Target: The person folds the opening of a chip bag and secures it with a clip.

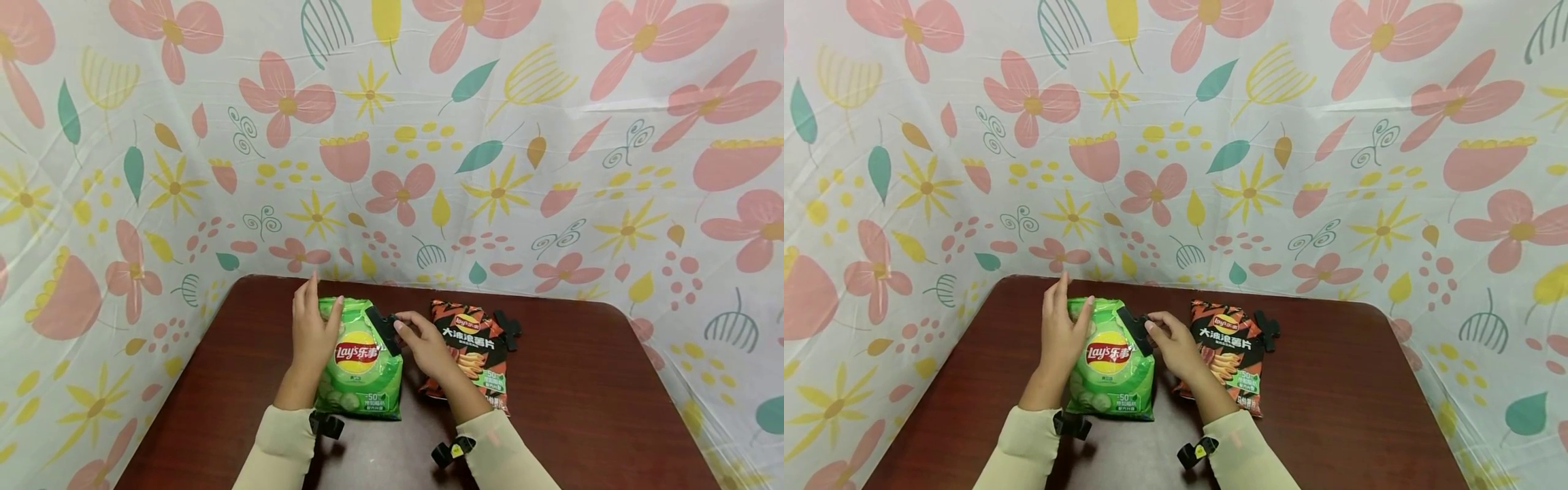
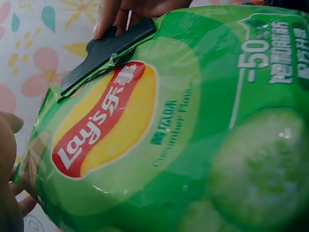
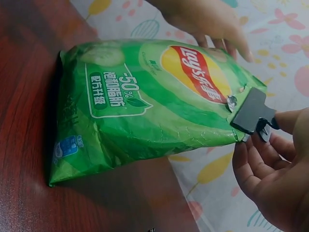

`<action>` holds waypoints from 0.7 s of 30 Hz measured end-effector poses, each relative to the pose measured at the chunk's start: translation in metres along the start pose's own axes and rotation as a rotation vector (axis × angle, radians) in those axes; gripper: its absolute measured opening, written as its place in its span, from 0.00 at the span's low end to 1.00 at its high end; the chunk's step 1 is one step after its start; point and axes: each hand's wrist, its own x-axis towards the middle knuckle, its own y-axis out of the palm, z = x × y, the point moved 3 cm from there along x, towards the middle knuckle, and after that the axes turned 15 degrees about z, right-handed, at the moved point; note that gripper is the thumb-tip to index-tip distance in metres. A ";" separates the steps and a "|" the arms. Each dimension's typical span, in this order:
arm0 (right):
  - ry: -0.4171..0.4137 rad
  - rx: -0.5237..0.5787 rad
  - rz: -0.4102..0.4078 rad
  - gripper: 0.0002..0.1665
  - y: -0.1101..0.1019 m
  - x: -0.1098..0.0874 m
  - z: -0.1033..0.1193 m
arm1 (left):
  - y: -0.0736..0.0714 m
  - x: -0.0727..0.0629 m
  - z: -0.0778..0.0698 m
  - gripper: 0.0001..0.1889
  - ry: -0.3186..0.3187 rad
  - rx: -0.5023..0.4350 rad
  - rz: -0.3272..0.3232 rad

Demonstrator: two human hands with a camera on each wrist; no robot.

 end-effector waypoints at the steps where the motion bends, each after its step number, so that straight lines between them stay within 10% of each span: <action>1: 0.004 0.001 -0.001 0.22 0.000 0.000 0.000 | 0.000 -0.001 0.001 0.37 -0.001 -0.014 0.003; 21: -0.019 -0.028 -0.080 0.20 -0.001 -0.002 -0.001 | 0.020 -0.035 0.027 0.43 -0.146 -0.261 0.046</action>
